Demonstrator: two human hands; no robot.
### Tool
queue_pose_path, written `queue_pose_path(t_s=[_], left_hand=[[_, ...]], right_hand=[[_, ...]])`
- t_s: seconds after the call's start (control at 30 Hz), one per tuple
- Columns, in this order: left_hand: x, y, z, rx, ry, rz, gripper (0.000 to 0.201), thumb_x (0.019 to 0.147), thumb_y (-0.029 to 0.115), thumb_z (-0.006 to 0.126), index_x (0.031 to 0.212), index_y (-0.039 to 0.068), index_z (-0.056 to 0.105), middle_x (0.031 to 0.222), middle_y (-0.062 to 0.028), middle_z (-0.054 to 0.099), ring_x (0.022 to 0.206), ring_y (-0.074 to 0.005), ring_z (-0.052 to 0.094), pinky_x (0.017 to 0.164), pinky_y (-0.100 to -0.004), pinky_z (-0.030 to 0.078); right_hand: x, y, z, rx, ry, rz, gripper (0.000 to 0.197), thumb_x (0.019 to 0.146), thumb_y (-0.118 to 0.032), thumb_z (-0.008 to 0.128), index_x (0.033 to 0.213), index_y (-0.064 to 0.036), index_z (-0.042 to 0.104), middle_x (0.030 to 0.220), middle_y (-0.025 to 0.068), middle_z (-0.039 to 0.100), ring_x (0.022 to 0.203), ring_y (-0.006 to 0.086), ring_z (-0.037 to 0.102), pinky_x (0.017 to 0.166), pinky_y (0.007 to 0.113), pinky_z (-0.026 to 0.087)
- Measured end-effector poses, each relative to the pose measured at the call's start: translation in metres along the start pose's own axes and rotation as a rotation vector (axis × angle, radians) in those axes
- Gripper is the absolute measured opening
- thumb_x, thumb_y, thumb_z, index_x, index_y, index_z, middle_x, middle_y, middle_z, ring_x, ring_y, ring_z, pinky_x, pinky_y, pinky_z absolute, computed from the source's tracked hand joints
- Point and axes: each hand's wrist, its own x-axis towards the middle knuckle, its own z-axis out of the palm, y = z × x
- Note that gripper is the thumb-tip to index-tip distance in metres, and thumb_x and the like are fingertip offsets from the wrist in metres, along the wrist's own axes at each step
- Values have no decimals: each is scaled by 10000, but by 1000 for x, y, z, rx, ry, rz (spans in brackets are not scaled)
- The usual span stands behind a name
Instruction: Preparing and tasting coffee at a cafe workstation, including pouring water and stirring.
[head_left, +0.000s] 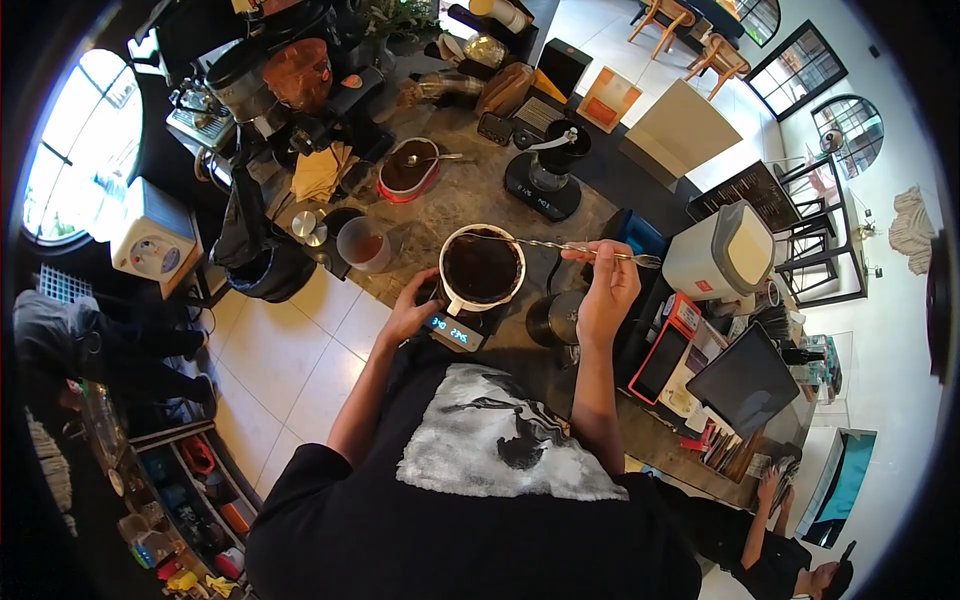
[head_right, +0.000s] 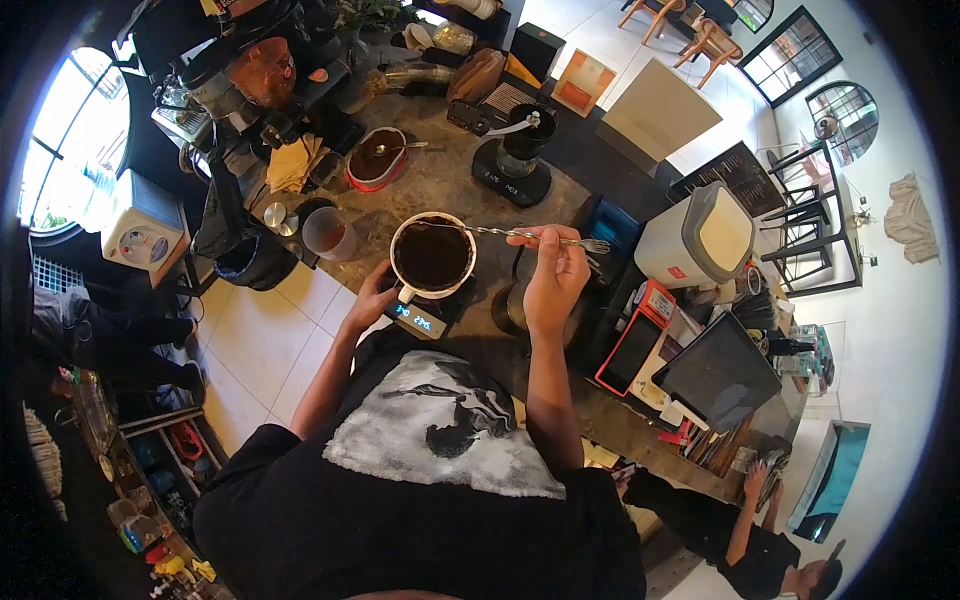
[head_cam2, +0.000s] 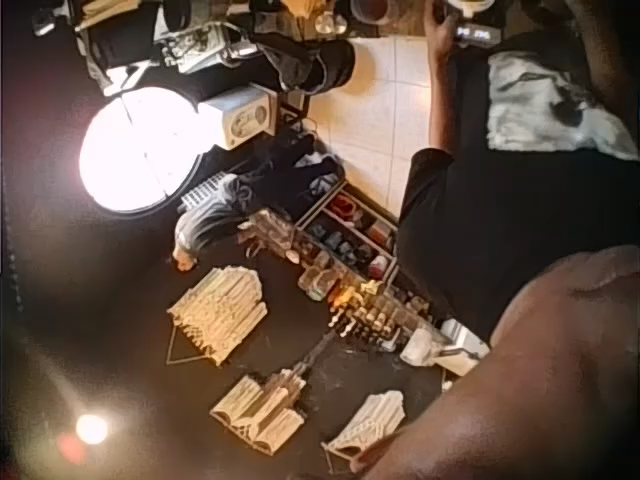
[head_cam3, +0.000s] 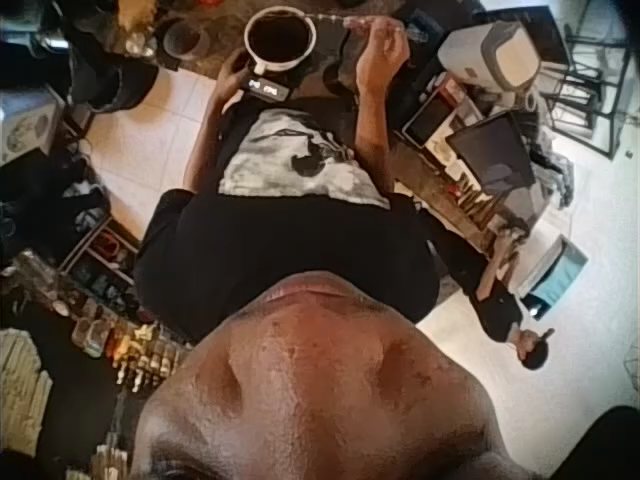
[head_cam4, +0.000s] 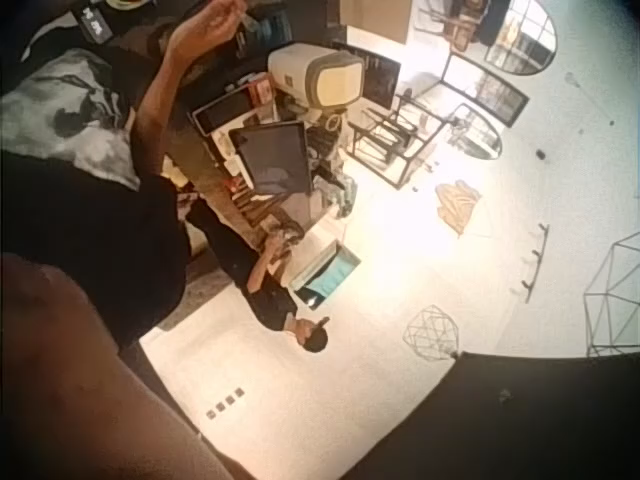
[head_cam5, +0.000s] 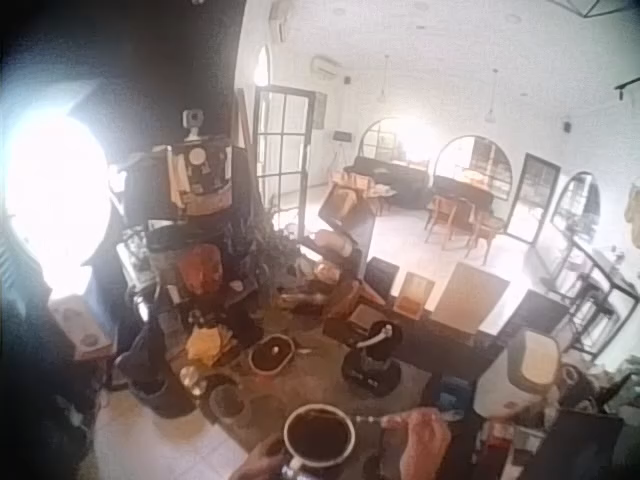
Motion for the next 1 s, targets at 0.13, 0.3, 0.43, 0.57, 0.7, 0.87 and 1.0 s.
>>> queue_pose_path(t_s=[0.13,0.3,0.43,0.57,0.7,0.87,1.0], left_hand=[[0,0,1,-6,-4,-5,606,773,-3,594,1358,17,438,1224,-100,580,1141,-198,552,991,-330,435],[0,1,1,-2,1,-16,612,770,-12,590,1361,17,434,1230,-103,575,1143,-201,552,991,-332,436],[1,-2,1,8,1,-9,616,771,-11,594,1364,16,430,1234,-106,573,1150,-205,549,997,-336,432],[1,-3,1,20,10,6,609,777,-7,595,1363,14,430,1238,-106,571,1156,-206,545,1002,-338,429],[0,1,2,11,4,8,602,781,4,598,1359,12,433,1240,-104,568,1161,-202,541,1006,-336,425],[1,2,3,26,5,4,597,783,12,599,1357,10,435,1237,-102,571,1163,-201,539,1005,-336,425],[1,2,3,31,3,11,590,787,15,601,1355,12,440,1230,-100,578,1154,-200,544,1002,-335,425]], right_hand=[[-1,0,1,-7,-1,22,231,1021,-202,472,935,-3,554,881,166,694,763,220,687,771,303,504],[0,-1,0,18,-15,30,232,1020,-201,476,934,1,552,883,177,689,762,230,686,766,306,507],[-1,-1,0,32,-37,22,236,1020,-202,478,934,4,553,891,179,686,764,233,686,767,307,506],[-2,-4,0,13,-43,15,242,1021,-205,477,937,8,555,887,177,685,769,235,684,767,313,510],[-3,-3,-2,9,-51,14,245,1021,-206,475,941,10,556,889,180,684,772,238,684,771,315,514],[-4,-5,-2,61,-80,12,214,1019,-116,458,942,47,573,922,148,665,788,225,690,772,303,524],[-4,-5,-2,51,-72,8,217,1020,-122,458,943,45,573,926,152,667,787,225,690,774,306,527]])
